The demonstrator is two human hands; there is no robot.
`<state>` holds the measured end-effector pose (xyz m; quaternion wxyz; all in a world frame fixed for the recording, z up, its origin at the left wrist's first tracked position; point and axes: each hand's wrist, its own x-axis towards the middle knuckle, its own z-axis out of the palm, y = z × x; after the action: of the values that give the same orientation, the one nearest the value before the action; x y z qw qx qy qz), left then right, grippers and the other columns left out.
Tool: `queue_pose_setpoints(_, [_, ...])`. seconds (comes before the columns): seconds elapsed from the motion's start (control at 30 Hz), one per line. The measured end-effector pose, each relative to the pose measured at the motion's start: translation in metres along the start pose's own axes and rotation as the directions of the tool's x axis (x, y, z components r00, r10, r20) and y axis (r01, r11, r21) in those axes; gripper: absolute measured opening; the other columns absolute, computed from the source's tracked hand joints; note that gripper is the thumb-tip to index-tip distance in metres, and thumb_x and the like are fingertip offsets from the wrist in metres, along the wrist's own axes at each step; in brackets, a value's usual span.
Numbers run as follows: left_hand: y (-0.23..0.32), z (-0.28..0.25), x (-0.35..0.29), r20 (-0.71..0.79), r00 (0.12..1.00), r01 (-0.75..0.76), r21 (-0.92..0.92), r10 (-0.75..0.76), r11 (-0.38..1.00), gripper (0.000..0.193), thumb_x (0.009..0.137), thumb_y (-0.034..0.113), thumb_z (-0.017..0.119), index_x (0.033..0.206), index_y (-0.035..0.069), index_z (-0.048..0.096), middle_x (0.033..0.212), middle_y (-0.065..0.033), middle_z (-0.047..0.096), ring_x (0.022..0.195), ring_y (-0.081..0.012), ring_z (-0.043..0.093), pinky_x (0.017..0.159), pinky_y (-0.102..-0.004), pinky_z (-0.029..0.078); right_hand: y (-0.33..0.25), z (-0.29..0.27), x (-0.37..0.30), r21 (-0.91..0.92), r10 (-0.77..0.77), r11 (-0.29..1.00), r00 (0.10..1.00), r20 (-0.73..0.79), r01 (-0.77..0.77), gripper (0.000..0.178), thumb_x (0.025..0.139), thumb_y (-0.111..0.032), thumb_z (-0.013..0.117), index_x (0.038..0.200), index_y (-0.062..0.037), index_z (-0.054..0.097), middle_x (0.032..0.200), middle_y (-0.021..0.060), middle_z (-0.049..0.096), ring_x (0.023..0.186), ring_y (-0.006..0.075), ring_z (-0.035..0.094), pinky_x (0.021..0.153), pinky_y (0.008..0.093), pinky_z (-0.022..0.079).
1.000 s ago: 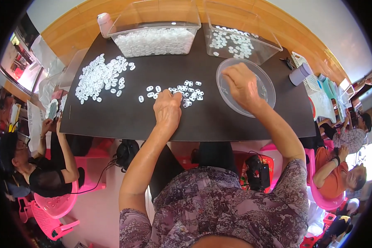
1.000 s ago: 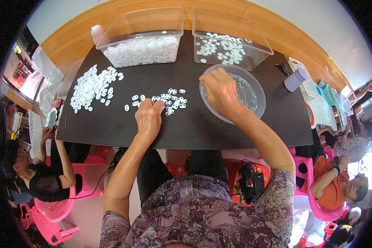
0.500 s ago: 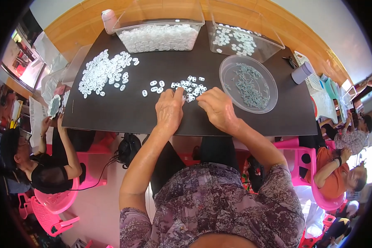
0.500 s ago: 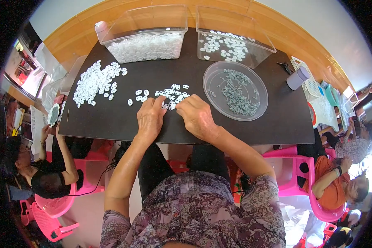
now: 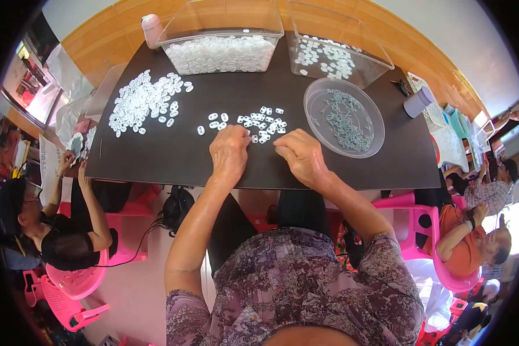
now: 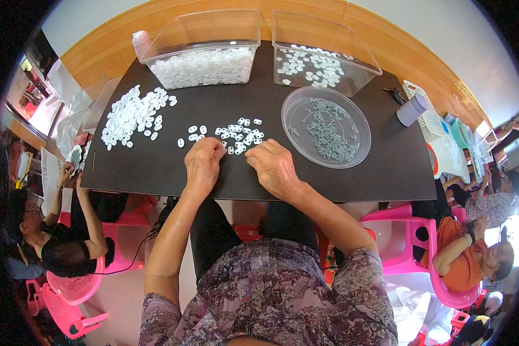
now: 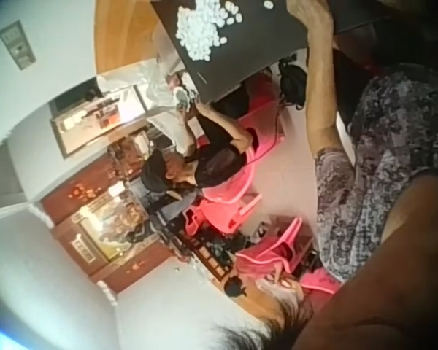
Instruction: Manually assembling small white plastic components by inserting tiny grey parts into them.
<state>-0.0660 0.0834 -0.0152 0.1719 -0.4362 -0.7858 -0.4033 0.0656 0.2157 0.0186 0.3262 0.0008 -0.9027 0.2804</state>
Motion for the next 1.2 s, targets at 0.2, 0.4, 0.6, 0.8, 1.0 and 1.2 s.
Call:
queue_pose_setpoints(0.2, [0.003, -0.014, 0.001, 0.316, 0.8, 0.593, -0.551, -0.51, 0.587, 0.004, 0.076, 0.002, 0.061, 0.079, 0.003, 0.059, 0.067, -0.0034, 0.057, 0.058, -0.0126, 0.054, 0.052, -0.027, 0.043, -0.009, 0.016, 0.001, 0.18, 0.184, 0.968, 0.982, -0.032, -0.175, 0.007, 0.078, -0.003, 0.063, 0.083, 0.0014, 0.063, 0.074, 0.0073, 0.061, 0.072, 0.0172, 0.058, 0.063, 0.0287, 0.045])
queue_pose_setpoints(0.4, [0.023, -0.026, -0.01, 0.387, 0.785, 0.581, -0.731, -0.484, 0.358, 0.006, 0.083, 0.008, 0.062, 0.083, 0.003, 0.059, 0.07, 0.0005, 0.056, 0.057, -0.0057, 0.049, 0.052, -0.0184, 0.039, -0.018, 0.033, 0.009, 0.577, 0.466, 0.67, 0.87, 0.165, -0.468, 0.008, 0.081, -0.004, 0.062, 0.085, 0.0024, 0.061, 0.073, 0.0025, 0.061, 0.066, 0.0071, 0.054, 0.059, 0.0215, 0.044])
queue_pose_setpoints(0.6, [0.031, -0.029, -0.025, 0.346, 0.782, 0.499, -0.846, -0.518, 0.187, 0.008, 0.083, 0.007, 0.063, 0.085, 0.0, 0.06, 0.071, -0.0015, 0.058, 0.06, -0.0077, 0.052, 0.054, -0.0197, 0.042, -0.029, 0.046, 0.005, 0.627, 0.438, 0.657, 0.889, 0.136, -0.42, 0.004, 0.078, -0.002, 0.062, 0.08, 0.0008, 0.061, 0.069, 0.0059, 0.059, 0.063, 0.0112, 0.054, 0.056, 0.0265, 0.043])
queue_pose_setpoints(0.8, [0.038, -0.039, -0.038, 0.339, 0.75, 0.471, -0.876, -0.568, 0.1, 0.012, 0.083, 0.003, 0.063, 0.091, -0.005, 0.063, 0.078, -0.0068, 0.063, 0.062, -0.0104, 0.056, 0.057, -0.0221, 0.046, -0.04, 0.039, 0.006, 0.115, -0.029, 0.993, 0.998, -0.047, 0.034, 0.008, 0.078, 0.001, 0.06, 0.086, 0.0003, 0.062, 0.071, 0.0092, 0.059, 0.065, 0.0206, 0.055, 0.057, 0.0309, 0.044])
queue_pose_setpoints(1.0, [0.033, -0.04, -0.044, 0.303, 0.735, 0.44, -0.894, -0.606, 0.086, 0.012, 0.082, 0.0, 0.063, 0.092, -0.006, 0.062, 0.079, -0.0083, 0.064, 0.063, -0.0121, 0.058, 0.055, -0.0221, 0.048, -0.047, 0.04, 0.008, 0.193, 0.041, 0.98, 0.999, 0.018, -0.044, 0.01, 0.079, 0.0, 0.06, 0.088, -0.0011, 0.064, 0.074, 0.0093, 0.059, 0.067, 0.0223, 0.055, 0.06, 0.0315, 0.045])
queue_pose_setpoints(1.2, [0.038, -0.038, -0.042, 0.369, 0.689, 0.473, -0.881, -0.624, 0.0, 0.011, 0.083, 0.0, 0.06, 0.092, -0.006, 0.061, 0.075, -0.0081, 0.063, 0.059, -0.0121, 0.057, 0.054, -0.0228, 0.048, -0.043, 0.035, 0.001, 0.216, 0.047, 0.975, 0.998, 0.051, -0.057, 0.015, 0.078, 0.0, 0.06, 0.092, -0.0031, 0.065, 0.073, 0.0082, 0.06, 0.068, 0.0215, 0.056, 0.061, 0.0315, 0.045])
